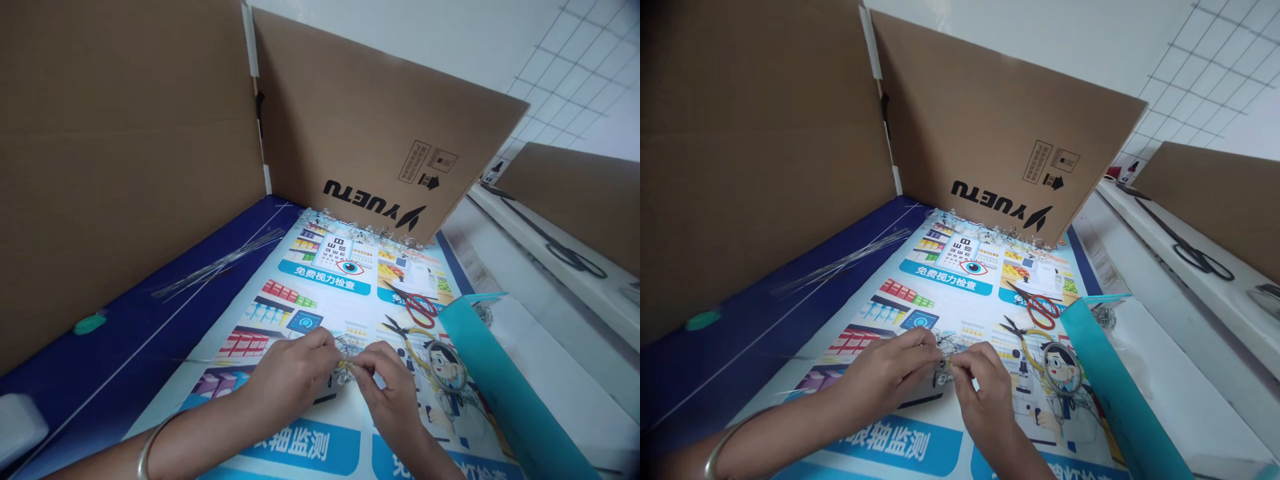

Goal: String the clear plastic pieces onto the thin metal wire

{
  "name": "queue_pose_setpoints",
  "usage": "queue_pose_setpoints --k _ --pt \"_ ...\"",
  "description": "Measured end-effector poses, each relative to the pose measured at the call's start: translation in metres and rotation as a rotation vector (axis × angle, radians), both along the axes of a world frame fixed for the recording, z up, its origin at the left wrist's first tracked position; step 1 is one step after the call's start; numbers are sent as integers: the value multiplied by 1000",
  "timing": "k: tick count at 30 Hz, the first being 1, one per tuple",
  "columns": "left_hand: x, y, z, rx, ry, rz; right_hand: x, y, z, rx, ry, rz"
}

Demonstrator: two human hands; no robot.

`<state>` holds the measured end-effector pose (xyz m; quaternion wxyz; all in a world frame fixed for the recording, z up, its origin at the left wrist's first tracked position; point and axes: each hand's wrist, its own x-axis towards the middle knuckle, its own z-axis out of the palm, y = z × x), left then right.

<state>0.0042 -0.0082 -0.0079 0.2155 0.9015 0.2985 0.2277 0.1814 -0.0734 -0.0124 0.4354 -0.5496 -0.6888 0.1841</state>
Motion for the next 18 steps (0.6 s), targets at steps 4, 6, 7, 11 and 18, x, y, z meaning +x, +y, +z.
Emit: queue_pose_setpoints --k 4,6,7,11,18 --pt "1 2 0 -31 -9 44 0 1 0 52 -19 -8" --pt "1 2 -2 -37 -27 48 1 1 0 52 -21 -11" --pt "2 3 -2 -38 -36 51 1 1 0 45 -20 -11" --pt "2 3 -6 -33 -48 80 3 0 1 27 -24 0" --pt "3 8 -10 58 -5 166 -1 -5 0 19 -113 134"
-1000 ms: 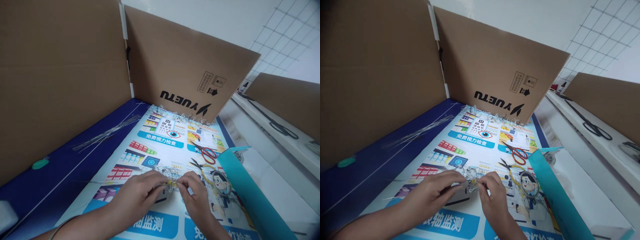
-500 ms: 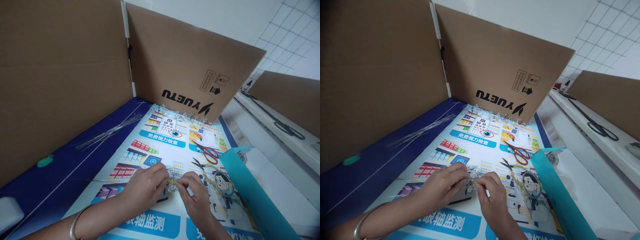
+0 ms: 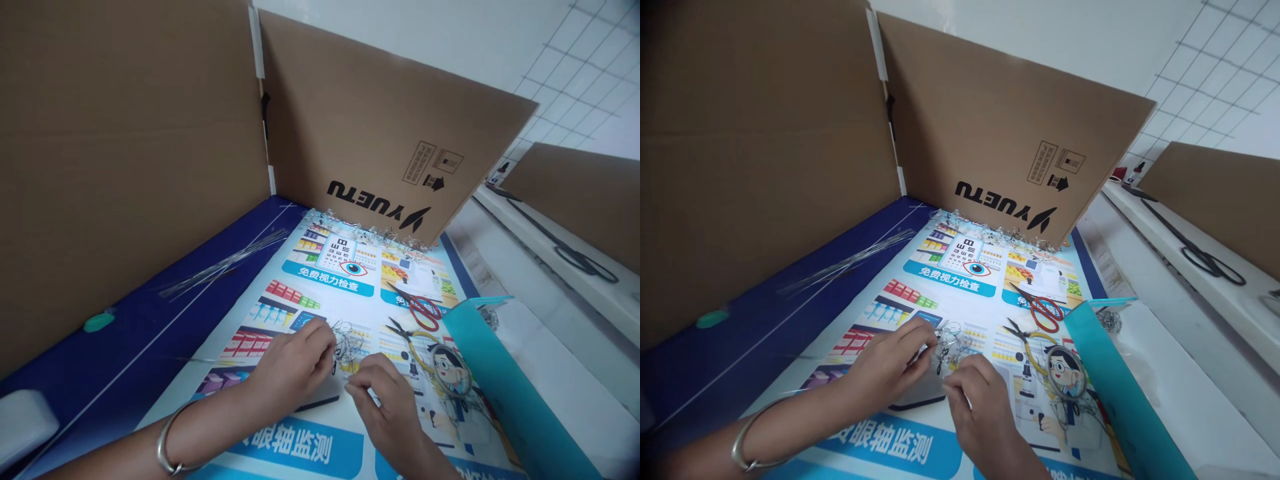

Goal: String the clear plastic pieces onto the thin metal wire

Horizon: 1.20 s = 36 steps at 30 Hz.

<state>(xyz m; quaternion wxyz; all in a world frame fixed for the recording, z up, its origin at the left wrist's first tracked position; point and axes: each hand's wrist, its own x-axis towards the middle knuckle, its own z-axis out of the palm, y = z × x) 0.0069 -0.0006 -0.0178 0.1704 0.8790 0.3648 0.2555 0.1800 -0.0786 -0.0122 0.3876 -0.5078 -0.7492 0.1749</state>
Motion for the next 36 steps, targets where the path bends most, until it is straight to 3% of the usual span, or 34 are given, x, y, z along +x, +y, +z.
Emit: queue_pose_setpoints --k 9,19,31,36 --pt "-3 3 0 -51 -156 -41 0 0 -5 51 -25 -52" --pt "-3 0 -10 -33 -108 -33 1 9 -2 -12 92 -152" --pt "-3 4 5 -272 -218 -123 4 16 -1 -126 133 -214" --pt "-4 5 8 -275 -210 -129 6 20 3 -187 143 -207"
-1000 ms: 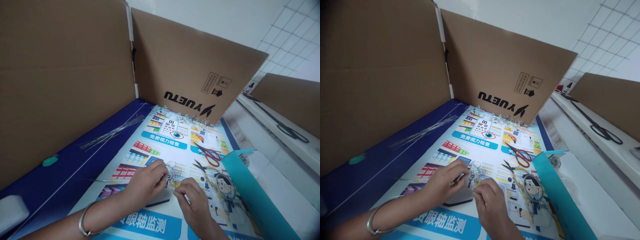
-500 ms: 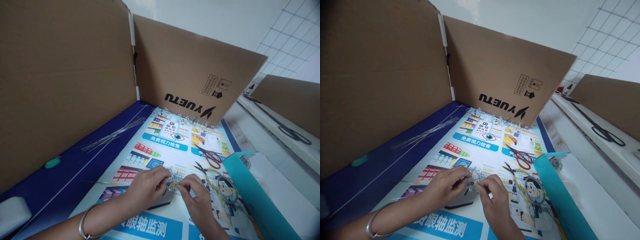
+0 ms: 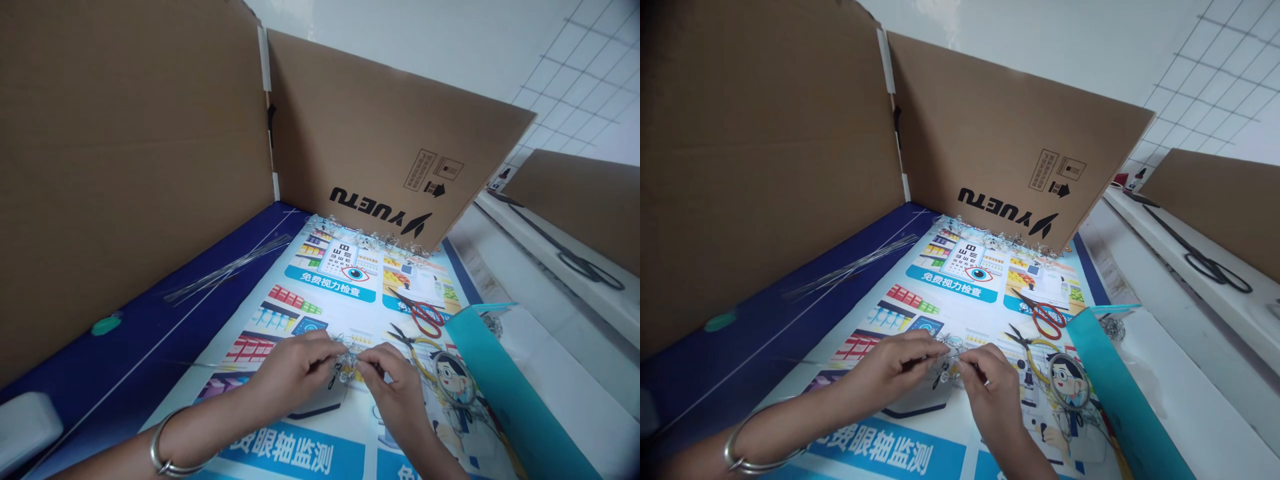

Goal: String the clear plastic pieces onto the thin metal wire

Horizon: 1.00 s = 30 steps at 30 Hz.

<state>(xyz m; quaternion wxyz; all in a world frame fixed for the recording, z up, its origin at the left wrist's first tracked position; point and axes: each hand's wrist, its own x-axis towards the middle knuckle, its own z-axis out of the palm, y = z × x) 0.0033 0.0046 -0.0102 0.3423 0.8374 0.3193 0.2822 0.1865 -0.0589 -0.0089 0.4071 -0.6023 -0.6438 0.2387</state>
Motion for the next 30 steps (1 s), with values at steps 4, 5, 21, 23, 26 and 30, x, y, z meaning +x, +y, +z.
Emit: queue_pose_setpoints --k 4,5,21,23,26,30 --pt "0 1 -6 42 -16 3 0 0 5 -78 78 7" --pt "0 1 -8 55 -23 5 0 0 6 -97 96 -9" --pt "4 -7 -10 147 120 28 -16 8 10 -239 -60 -19" --pt "4 -8 -10 139 137 12 -17 9 7 -255 -70 -26" --pt "4 -9 -9 127 161 -5 -18 9 3 -252 -67 -29" --pt "3 -12 -4 125 220 -2 -18 7 1 -245 -54 -41"
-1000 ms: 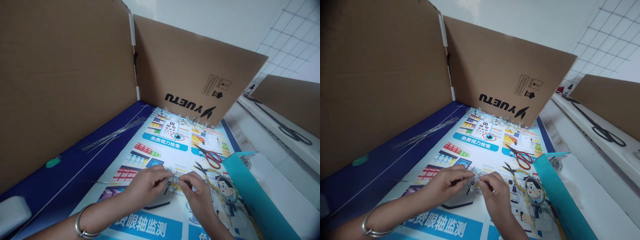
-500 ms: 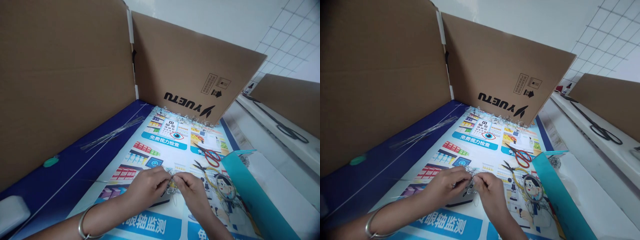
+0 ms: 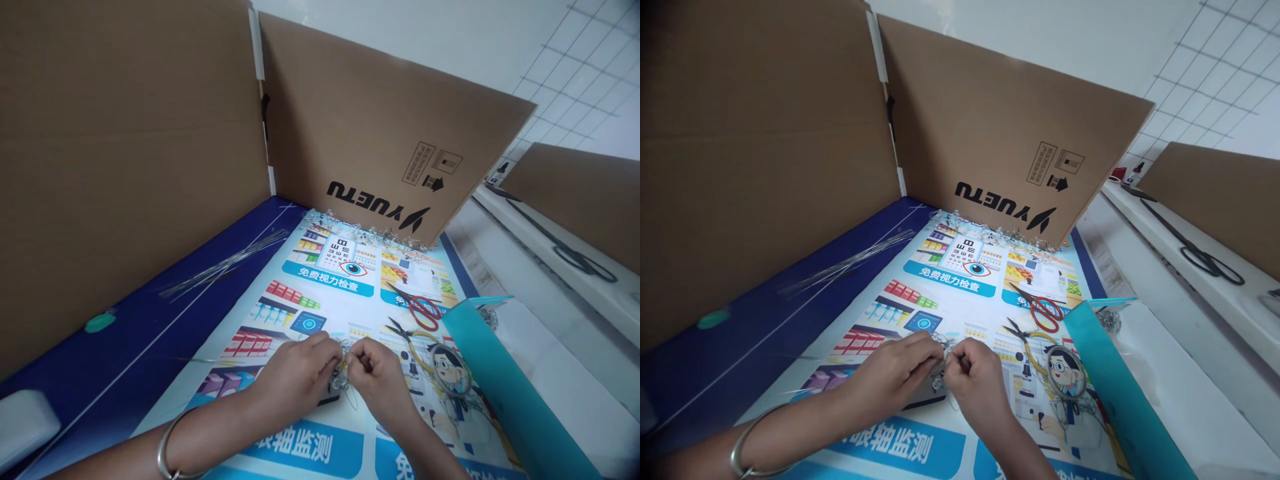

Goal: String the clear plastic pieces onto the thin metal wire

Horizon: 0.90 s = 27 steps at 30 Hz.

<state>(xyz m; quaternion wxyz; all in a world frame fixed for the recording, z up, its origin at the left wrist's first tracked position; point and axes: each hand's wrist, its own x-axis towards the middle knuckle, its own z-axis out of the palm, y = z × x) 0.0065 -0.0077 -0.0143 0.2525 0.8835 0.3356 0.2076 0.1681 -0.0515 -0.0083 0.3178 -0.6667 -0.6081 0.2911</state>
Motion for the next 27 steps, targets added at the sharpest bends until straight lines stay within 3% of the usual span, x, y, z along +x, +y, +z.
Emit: queue_pose_setpoints --k 5,15,20,27 --pt "0 -1 4 25 65 9 1 -1 4 -17 47 -4" --pt "-6 10 -4 -75 -106 -117 4 0 6 -35 169 34" --pt "-6 10 -2 43 -115 -21 12 -1 4 8 222 49" --pt "-12 14 18 193 -198 83 22 -2 -2 -23 457 -8"
